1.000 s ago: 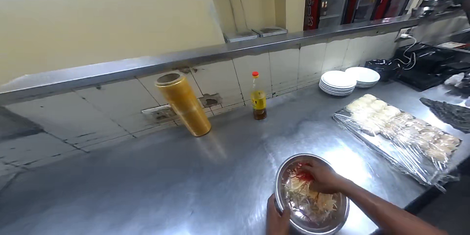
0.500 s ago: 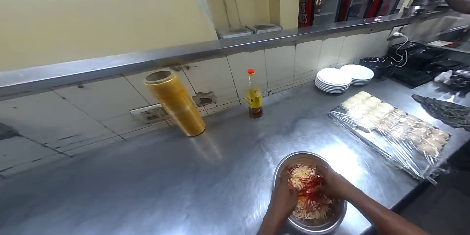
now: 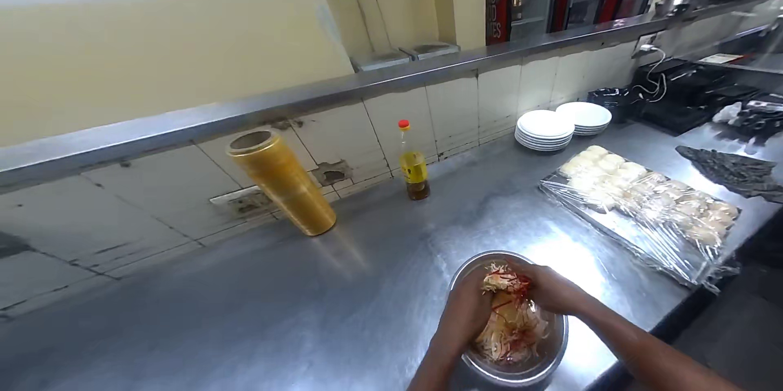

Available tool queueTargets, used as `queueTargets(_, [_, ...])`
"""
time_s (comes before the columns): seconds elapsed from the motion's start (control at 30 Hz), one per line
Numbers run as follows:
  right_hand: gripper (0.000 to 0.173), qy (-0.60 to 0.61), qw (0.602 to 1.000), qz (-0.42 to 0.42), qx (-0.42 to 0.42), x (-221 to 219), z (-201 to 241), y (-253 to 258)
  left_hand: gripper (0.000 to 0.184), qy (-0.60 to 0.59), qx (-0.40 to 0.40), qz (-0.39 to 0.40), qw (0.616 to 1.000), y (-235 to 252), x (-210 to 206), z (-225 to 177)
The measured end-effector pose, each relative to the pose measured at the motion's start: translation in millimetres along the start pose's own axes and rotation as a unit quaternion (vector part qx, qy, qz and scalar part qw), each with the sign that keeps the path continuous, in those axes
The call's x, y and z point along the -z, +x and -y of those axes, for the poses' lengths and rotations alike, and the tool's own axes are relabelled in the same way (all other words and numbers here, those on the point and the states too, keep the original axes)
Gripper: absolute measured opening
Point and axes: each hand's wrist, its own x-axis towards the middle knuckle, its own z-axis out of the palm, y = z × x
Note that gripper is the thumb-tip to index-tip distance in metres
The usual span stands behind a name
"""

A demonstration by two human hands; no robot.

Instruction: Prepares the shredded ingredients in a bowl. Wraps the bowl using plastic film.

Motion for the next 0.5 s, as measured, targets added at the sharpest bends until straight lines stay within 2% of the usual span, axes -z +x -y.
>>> queueTargets(0.1, [0.033, -0.005, 0.999, -0.046, 0.005, 2, 3, -2, 0.046, 0.043, 0.002, 0.022, 0.999, -10, 10, -19])
queueTargets(0.2, [0.031, -0.016, 1.000, 0.002, 0.023, 0, -2, 0, 0.050, 0.048, -0.010, 0.056, 0.997, -15, 15, -27])
queueTargets(0.33, [0.031, 0.008, 0.998, -0.064, -0.021, -3, -2, 4, 0.047, 0.000, -0.016, 0.052, 0.999, -10, 13, -21])
queueTargets(0.4, [0.038, 0.010, 0.999, -0.030, -0.039, -6, -7, 10, 0.049, 0.014, 0.006, 0.062, 0.998, -2, 8, -14])
queueTargets(0.5, [0.037, 0.053, 0.997, -0.025, -0.053, -13, -22, 22, 0.060, 0.064, 0.063, 0.091, 0.992, 12, -11, 13])
